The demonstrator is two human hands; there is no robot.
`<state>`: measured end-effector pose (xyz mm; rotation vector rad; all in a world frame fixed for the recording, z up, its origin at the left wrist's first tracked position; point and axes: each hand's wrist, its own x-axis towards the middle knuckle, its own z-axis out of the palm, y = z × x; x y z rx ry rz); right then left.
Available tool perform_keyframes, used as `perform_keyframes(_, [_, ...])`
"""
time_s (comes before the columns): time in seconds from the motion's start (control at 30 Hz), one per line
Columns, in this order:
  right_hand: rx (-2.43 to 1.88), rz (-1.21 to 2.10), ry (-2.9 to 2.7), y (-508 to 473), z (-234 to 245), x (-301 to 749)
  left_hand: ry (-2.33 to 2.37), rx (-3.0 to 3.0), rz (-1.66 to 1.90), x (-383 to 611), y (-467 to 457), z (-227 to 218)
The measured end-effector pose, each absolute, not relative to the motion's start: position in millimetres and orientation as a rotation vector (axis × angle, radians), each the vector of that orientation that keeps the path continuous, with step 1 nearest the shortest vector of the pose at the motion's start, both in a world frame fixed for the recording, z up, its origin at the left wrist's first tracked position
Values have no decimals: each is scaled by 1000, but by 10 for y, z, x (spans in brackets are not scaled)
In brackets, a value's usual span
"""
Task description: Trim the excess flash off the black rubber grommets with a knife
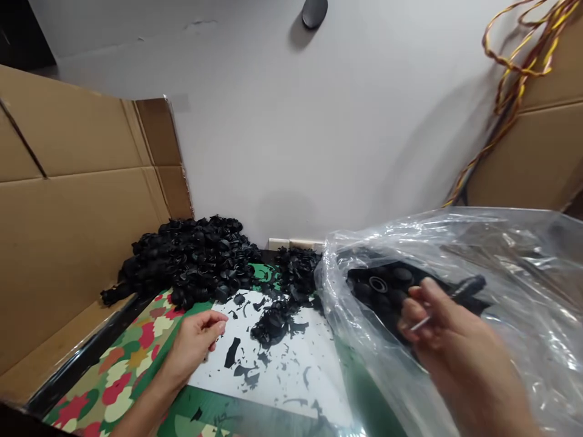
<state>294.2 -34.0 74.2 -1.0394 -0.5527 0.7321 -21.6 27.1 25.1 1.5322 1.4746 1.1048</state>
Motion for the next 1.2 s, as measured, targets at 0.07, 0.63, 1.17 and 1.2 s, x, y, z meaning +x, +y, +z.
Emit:
perform_keyframes(0.07, [-1091, 846, -487, -300, 697, 2727, 1473, 1691, 1024, -102, 267, 284])
perform_keyframes(0.63, [-1158, 980, -961, 277, 103, 2077, 1541, 2052, 706, 350, 364, 325])
perform_keyframes(1.17, [-1094, 986, -838, 75, 53, 1793, 1151, 865, 1274, 359, 397, 113])
perform_keyframes(1.2, [-1123, 969, -840, 74, 33, 1773, 1155, 873, 1294, 371, 386, 106])
